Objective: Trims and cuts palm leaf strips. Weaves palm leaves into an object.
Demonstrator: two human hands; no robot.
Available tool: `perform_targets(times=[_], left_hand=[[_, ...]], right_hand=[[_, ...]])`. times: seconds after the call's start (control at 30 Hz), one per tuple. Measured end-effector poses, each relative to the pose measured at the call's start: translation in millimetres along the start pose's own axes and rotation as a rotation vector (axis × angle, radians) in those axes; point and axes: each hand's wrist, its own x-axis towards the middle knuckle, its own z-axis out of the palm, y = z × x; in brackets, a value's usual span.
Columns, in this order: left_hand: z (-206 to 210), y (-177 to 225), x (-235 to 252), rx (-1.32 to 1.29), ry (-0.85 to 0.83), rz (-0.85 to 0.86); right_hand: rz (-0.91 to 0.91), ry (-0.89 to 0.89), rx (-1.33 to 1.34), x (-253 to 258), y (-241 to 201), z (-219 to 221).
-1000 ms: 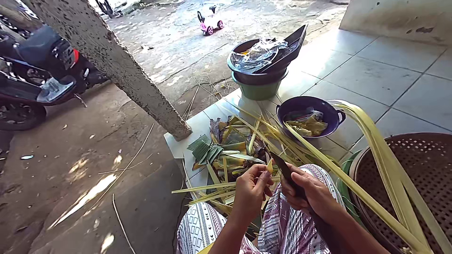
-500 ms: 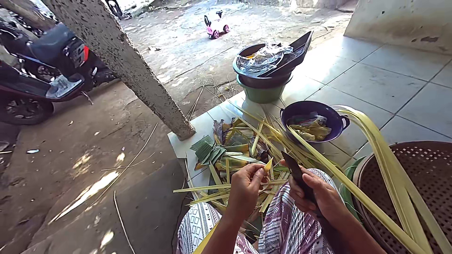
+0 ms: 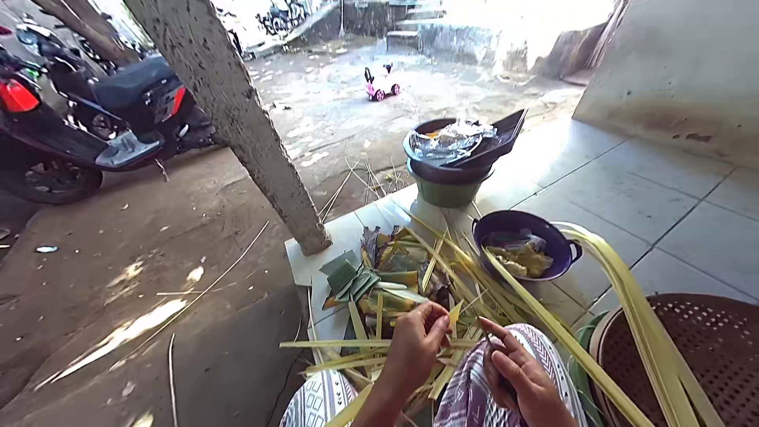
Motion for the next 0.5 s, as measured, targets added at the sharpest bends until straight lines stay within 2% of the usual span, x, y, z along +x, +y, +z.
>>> perform_targets(times=[0.17,0.33,0.4,0.5], left_hand=[[5,6,-3,0.032,-0.039,0.03],[6,5,-8,0.001,-0.058,0.033],[1,3,-8,-0.039,-0.117,0.0],[-11,-2,-2,-0.101,-0.307,-0.067]], right_hand=[[0.028,-0.089,0.022,9,-11,7],[0.053,-0.101,0.052,7,-13,11],[0.049,-0.116,0.07,6,-13,10],[-0.013,-0.154,0.097,4,-15,7]])
